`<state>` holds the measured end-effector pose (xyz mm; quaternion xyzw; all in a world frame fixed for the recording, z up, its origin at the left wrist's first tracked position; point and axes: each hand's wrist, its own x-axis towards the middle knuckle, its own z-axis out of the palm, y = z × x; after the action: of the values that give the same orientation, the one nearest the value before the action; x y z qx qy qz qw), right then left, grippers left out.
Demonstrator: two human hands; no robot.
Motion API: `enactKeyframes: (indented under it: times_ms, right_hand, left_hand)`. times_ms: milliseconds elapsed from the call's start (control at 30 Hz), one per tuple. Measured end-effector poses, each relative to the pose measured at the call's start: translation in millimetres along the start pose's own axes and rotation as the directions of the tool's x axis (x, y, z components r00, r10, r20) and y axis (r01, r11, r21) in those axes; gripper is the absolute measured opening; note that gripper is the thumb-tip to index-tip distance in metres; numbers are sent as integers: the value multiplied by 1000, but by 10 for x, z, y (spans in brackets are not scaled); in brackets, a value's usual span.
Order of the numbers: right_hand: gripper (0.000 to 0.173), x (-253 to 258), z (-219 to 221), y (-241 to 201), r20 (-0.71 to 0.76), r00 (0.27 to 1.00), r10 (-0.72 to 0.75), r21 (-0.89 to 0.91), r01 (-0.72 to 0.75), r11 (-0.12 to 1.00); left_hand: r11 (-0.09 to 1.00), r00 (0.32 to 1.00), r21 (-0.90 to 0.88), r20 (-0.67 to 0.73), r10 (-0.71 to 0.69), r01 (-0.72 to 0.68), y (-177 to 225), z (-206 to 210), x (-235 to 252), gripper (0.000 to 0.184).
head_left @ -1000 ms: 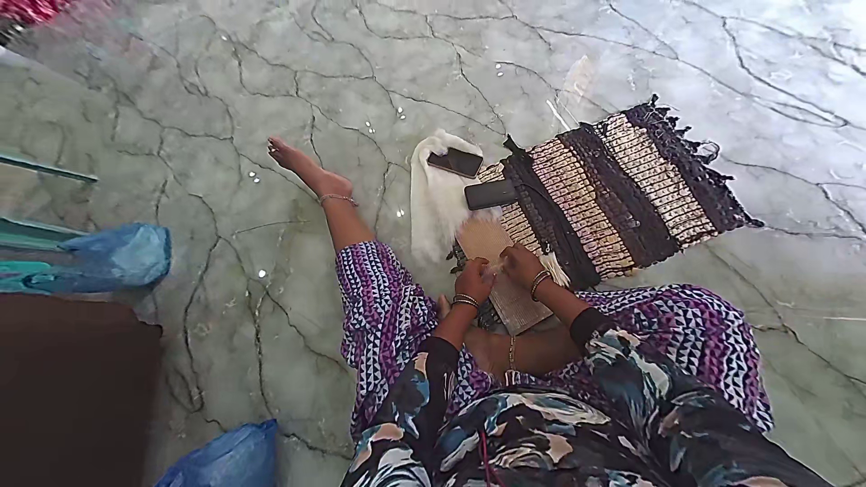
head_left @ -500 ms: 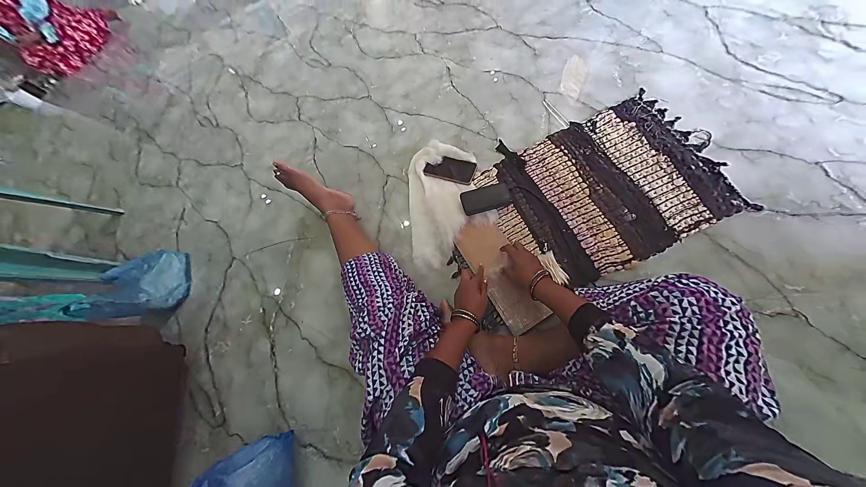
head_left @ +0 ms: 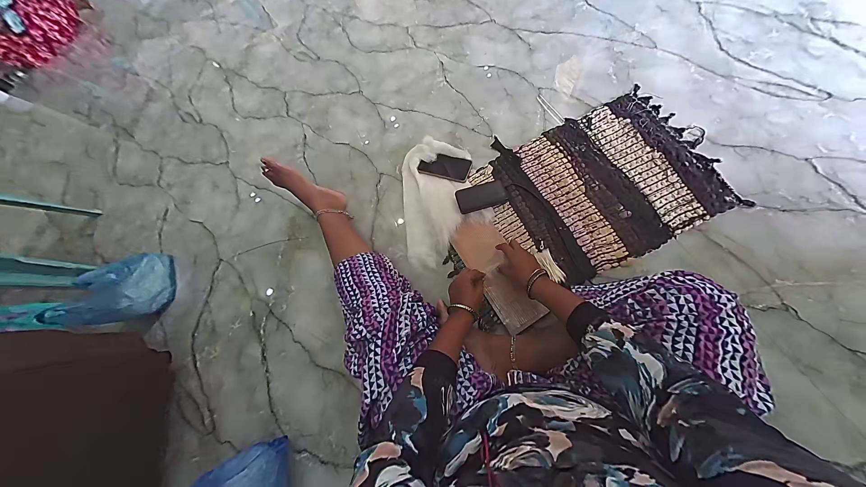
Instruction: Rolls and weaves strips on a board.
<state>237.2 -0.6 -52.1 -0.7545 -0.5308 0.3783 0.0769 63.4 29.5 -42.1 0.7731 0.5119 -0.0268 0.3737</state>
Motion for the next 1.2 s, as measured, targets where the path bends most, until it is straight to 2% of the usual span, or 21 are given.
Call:
enactKeyframes:
  times_ms: [100, 233, 333, 400, 433, 467, 567, 633, 667, 700, 800, 867, 933, 967, 1100, 1167, 1200]
  right_hand:
    - [55, -26, -10, -20, -15, 999, -29, -33, 29, 999]
    - [48, -154, 122, -64, -116, 936, -332, -179, 309, 934]
    - [54, -246, 324, -101, 10, 896, -444, -183, 438, 880]
    - [61, -463, 256, -227, 79, 921, -382, -170, 390, 905]
    - [66, -665, -32, -490, 266, 941, -210, -274, 283, 919]
    - [71, -815, -220, -667, 345, 932, -112, -289, 219, 932]
    - [80, -1040, -239, -743, 372, 927, -50, -290, 167, 942]
    - [87, -950, 63, -503, 336, 938, -81, -344, 202, 917]
    - [92, -869, 337, -276, 267, 950, -160, -321, 244, 915]
    - [95, -833, 496, -141, 264, 948, -179, -309, 259, 915]
    - [97, -888, 470, -147, 382, 919, -97, -371, 249, 895]
    - [83, -927, 371, -221, 380, 920, -95, -370, 245, 896]
    - [62, -931, 335, -199, 269, 947, -176, -327, 262, 908]
    - [58, -900, 332, -179, 224, 950, -217, -310, 280, 909]
    - [71, -492, 385, -169, 100, 940, -328, -315, 342, 885]
    - [79, -295, 462, -145, 102, 948, -302, -337, 318, 886]
    - [83, -229, 498, -125, 103, 952, -288, -349, 306, 886]
  left_hand:
    - [1000, 1000, 3, 12, -21, 21, -6, 6, 36, 26]
    - [998, 998, 35, 34, -49, 48, 16, -8, 62, 26]
    - [995, 994, 49, 59, -89, 86, 54, -27, 72, 28]
    - [991, 989, 2, 57, -133, 133, 51, -44, 99, 30]
    - [989, 988, -26, 52, -147, 148, 36, -56, 111, 32]
    - [987, 986, -35, 58, -155, 158, 18, -72, 114, 35]
    - [988, 979, -16, 141, -147, 151, -42, -117, 67, 40]
    - [992, 966, 46, 226, -123, 115, -43, -154, 34, 38]
    - [991, 955, 90, 271, -118, 97, -71, -141, 21, 37]
    - [989, 943, 128, 311, -118, 81, -92, -125, 9, 36]
    - [979, 923, 201, 366, -117, 44, -78, -99, -6, 33]
    - [973, 919, 228, 377, -113, 26, -50, -108, -33, 32]
    - [978, 923, 209, 371, -102, 24, -36, -93, -89, 31]
    - [981, 933, 188, 346, -101, 37, -34, -89, -118, 32]
    - [987, 973, 144, 208, -101, 72, -65, -199, -70, 36]
    - [976, 970, 179, 189, -155, 121, 154, -347, -228, 38]
    - [972, 956, 174, 223, -193, 155, 349, -497, -359, 39]
